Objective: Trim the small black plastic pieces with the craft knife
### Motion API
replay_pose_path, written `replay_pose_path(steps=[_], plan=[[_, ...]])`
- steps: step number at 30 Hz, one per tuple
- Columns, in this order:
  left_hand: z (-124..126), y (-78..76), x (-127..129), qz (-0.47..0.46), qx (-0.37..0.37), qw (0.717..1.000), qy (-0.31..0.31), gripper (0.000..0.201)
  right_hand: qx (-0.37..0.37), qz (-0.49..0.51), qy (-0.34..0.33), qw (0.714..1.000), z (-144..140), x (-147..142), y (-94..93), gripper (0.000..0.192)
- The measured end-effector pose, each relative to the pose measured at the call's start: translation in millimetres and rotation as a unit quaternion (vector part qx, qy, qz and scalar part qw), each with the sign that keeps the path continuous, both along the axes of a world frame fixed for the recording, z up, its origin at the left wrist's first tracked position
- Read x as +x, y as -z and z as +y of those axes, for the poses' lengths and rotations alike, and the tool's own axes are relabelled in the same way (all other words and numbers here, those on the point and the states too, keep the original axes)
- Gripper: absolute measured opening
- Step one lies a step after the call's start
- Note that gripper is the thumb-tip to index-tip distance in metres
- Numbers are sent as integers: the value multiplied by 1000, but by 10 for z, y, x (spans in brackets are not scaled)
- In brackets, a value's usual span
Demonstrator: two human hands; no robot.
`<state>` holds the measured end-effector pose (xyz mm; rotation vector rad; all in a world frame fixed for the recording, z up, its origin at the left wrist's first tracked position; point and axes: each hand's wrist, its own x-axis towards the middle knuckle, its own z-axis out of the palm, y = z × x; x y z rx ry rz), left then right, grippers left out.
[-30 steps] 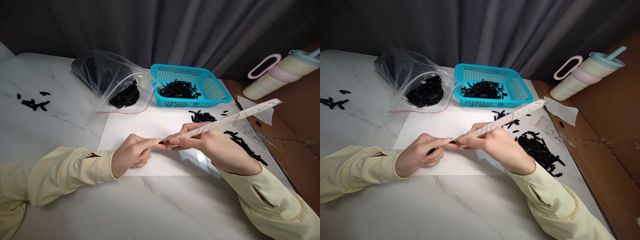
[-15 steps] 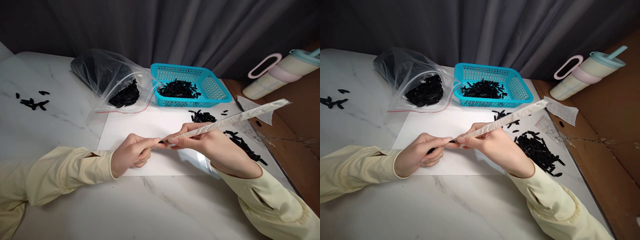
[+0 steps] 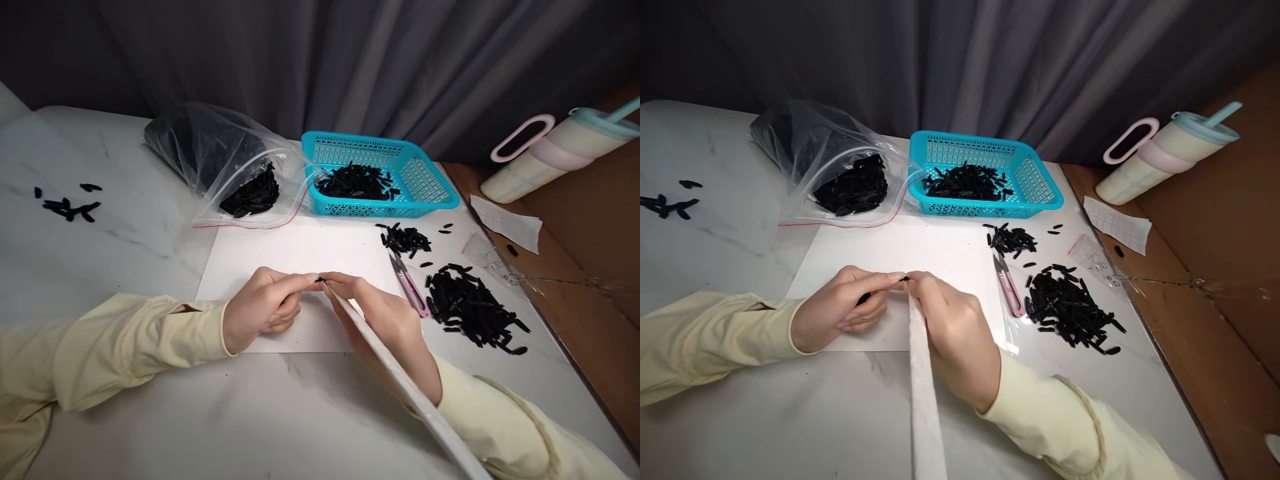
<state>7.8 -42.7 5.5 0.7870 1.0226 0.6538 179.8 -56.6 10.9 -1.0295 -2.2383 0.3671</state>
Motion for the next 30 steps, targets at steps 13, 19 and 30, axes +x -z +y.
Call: replay_pose_path(steps=[13,19,30], plan=[[1,-21,4,-7,-12,1000,-2,50,-137,121,37,982,136,10,-138,9],[0,-2,-18,-23,-25,999,12,52,-306,184,67,932,201,46,-367,25],[1106,-642,235,321,510,797,-42,27,149,-299,0,942,155,419,76,27]])
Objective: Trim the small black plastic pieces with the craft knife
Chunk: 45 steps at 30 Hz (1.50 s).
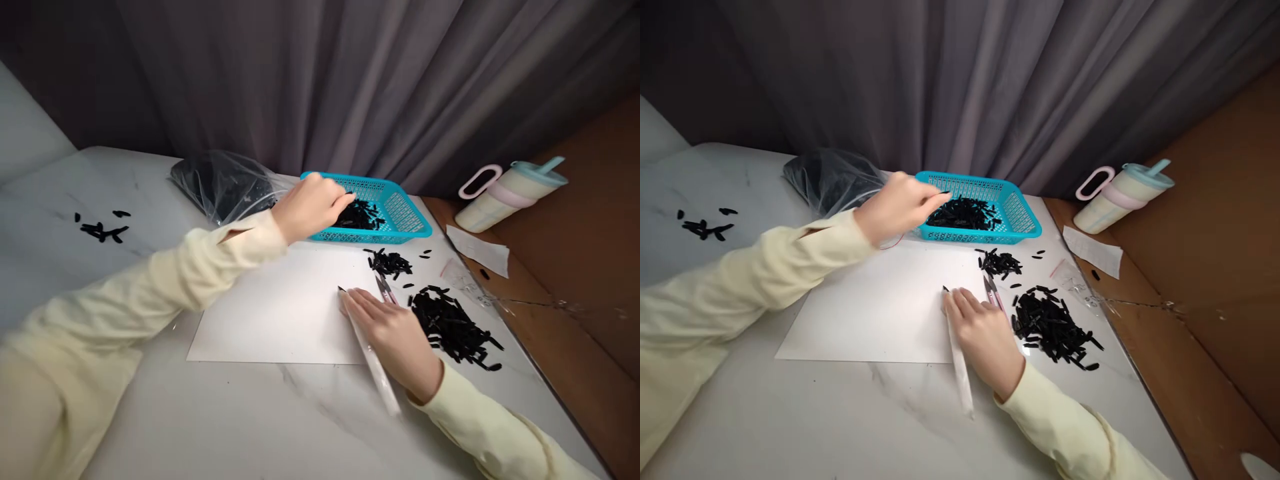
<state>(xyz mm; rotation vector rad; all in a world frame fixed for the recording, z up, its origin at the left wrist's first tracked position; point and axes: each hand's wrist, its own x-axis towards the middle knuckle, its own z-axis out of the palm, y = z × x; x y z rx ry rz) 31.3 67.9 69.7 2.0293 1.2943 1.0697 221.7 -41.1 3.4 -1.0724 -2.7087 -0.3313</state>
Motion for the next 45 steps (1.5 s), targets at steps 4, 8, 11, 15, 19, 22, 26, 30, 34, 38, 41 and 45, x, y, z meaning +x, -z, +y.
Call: replay_pose_path(steps=[4,8,11,15,19,22,26,30,34,38,41,45], plan=[[618,-5,253,-23,-90,995,-37,18,77,-70,-44,994,6,-66,11,34],[774,48,350,-94,-151,984,-26,26,62,15,-17,998,74,-34,-127,41],[614,18,367,-173,-229,958,2,30,40,112,23,993,105,9,-258,28],[152,29,368,-292,-380,876,60,26,41,241,42,969,48,-20,-378,14],[-355,201,347,-425,-504,750,53,33,46,249,37,967,-48,-115,-331,27],[-617,310,345,-504,-549,667,12,30,37,218,20,975,-84,-179,-219,28],[-784,351,367,-561,-571,599,-37,22,-31,250,-8,968,-99,-223,-100,19],[-851,392,391,-589,-584,556,-55,20,-34,205,-35,978,-130,-256,-55,19],[-894,468,404,-602,-591,535,-42,19,-26,133,-36,990,-156,-286,-36,26],[-892,507,386,-600,-584,546,-30,24,-170,260,-18,950,-133,-257,-56,21],[-878,515,338,-570,-582,579,-34,26,-370,397,9,840,-110,-217,-129,18],[-943,557,247,-540,-582,608,-31,31,-539,507,24,672,-102,-178,-237,19]])
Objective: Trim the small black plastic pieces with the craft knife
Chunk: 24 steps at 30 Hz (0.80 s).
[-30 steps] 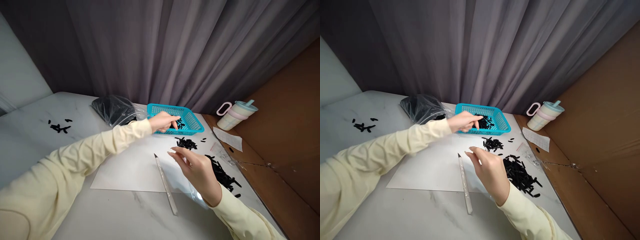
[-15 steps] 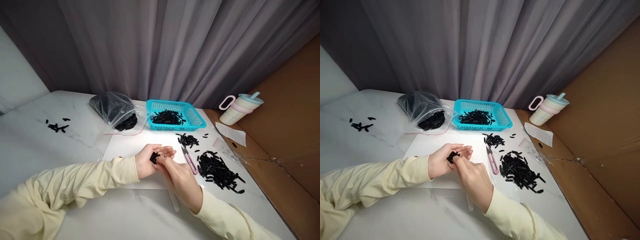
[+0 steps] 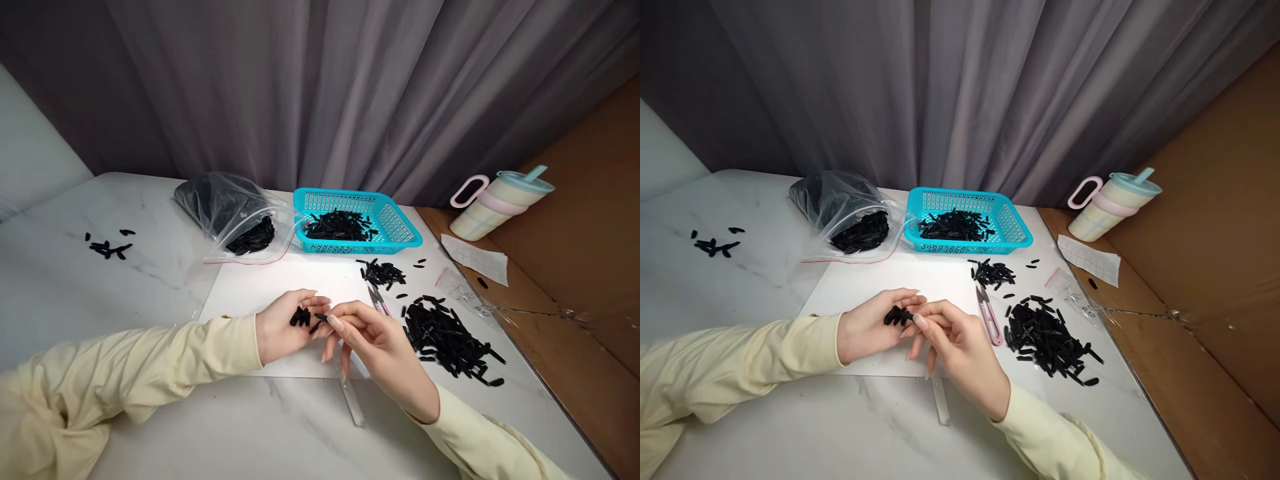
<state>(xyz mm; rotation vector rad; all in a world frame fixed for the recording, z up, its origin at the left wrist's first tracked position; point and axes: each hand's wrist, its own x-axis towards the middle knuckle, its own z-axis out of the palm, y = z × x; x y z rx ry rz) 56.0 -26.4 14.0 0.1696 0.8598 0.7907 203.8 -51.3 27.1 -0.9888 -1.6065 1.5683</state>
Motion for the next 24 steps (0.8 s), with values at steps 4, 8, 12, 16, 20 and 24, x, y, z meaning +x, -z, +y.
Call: replay_pose_path(steps=[4,8,12,16,20,24], plan=[[-156,43,-120,77,119,988,57,37,-76,78,1,994,14,25,-17,17],[-255,25,-220,173,313,922,147,43,-98,101,-3,990,19,19,42,18],[-284,24,-239,231,389,871,189,40,-83,103,-17,991,-8,-7,95,19],[-304,52,-230,223,424,861,172,38,-54,95,-28,994,-35,-9,115,16],[-326,64,-240,217,435,857,172,40,-42,93,-43,994,-42,6,125,13],[-351,77,-250,211,440,855,174,41,-38,89,-46,994,-46,10,126,15]])
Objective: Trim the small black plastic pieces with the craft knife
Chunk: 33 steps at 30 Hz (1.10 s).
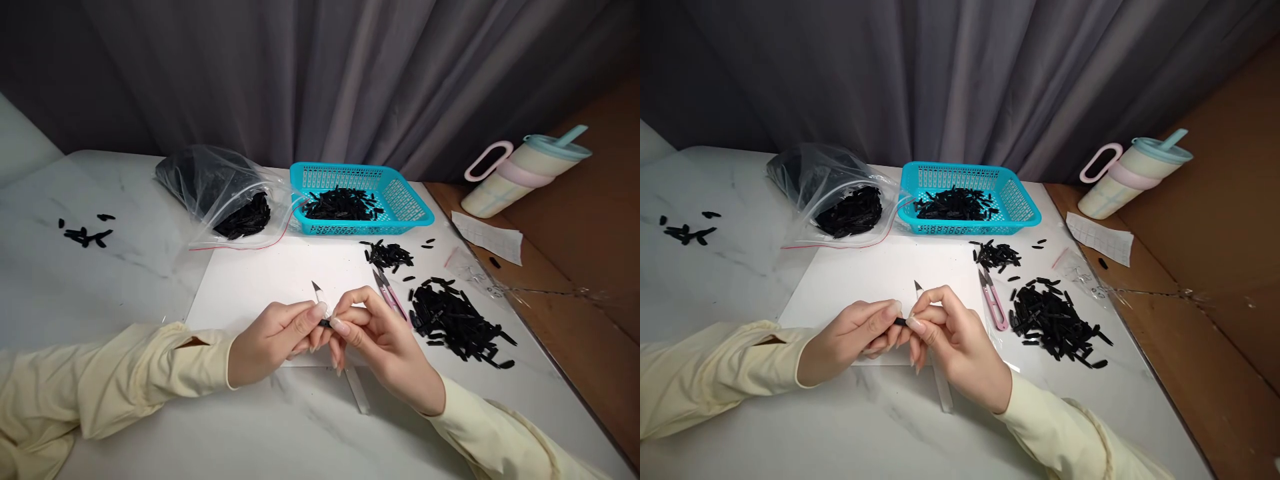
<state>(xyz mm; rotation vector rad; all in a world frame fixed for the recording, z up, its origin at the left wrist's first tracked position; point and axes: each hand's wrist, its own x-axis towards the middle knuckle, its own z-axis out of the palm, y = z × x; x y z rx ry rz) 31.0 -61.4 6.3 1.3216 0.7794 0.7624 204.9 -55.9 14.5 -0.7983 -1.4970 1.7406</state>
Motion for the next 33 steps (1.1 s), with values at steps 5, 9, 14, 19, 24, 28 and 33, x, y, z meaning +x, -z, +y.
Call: replay_pose_path(steps=[5,9,14,19,24,28,33], plan=[[-4,35,-14,-5,25,1000,8,39,1,-5,-1,1000,-11,0,-6,16],[3,64,-24,-10,36,999,11,39,12,-19,2,1000,-14,11,4,15],[10,50,-14,-13,19,1000,7,39,15,-27,12,999,-28,12,-7,16],[86,34,12,-41,-115,992,7,41,72,-73,56,993,80,90,-144,16],[191,58,27,-78,-225,971,1,46,159,-241,212,934,629,694,-340,21],[248,66,15,-99,-257,961,9,48,92,-317,263,907,1063,1324,-281,30],[323,92,-14,-176,-344,922,30,46,63,-353,233,904,1230,1489,3,32]])
